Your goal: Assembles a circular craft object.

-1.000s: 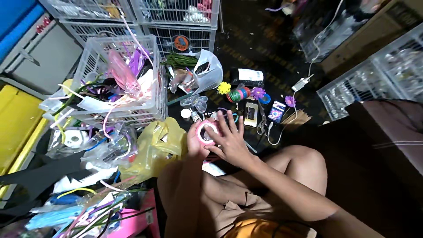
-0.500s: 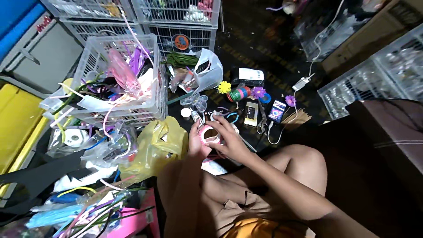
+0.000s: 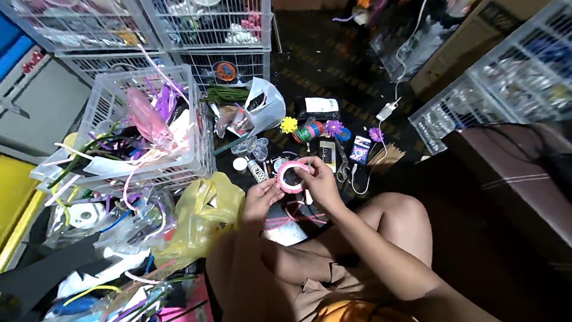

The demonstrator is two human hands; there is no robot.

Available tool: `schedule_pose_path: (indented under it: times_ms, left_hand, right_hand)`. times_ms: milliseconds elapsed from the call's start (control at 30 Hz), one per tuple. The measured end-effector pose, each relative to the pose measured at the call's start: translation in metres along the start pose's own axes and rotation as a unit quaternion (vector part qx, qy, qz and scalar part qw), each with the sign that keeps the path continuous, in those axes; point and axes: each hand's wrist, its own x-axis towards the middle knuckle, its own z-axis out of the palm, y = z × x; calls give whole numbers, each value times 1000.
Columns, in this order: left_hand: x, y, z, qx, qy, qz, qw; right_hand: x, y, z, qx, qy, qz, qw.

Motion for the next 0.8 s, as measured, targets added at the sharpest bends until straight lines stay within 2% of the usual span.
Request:
schedule_pose_path:
  times_ms: [200,433,800]
  left_hand:
    - [-3,0,-1,23,-2,27,999]
    - [-2,-5,-1,16,6,74,997]
    - [-3,-1,2,45,62,58,995]
  right_hand:
    - [0,-6,-1,18,-34,-32,999]
    - [0,-11,-3,14,-56,-23,998]
    - [-1,-5,0,2,-74,-37,997]
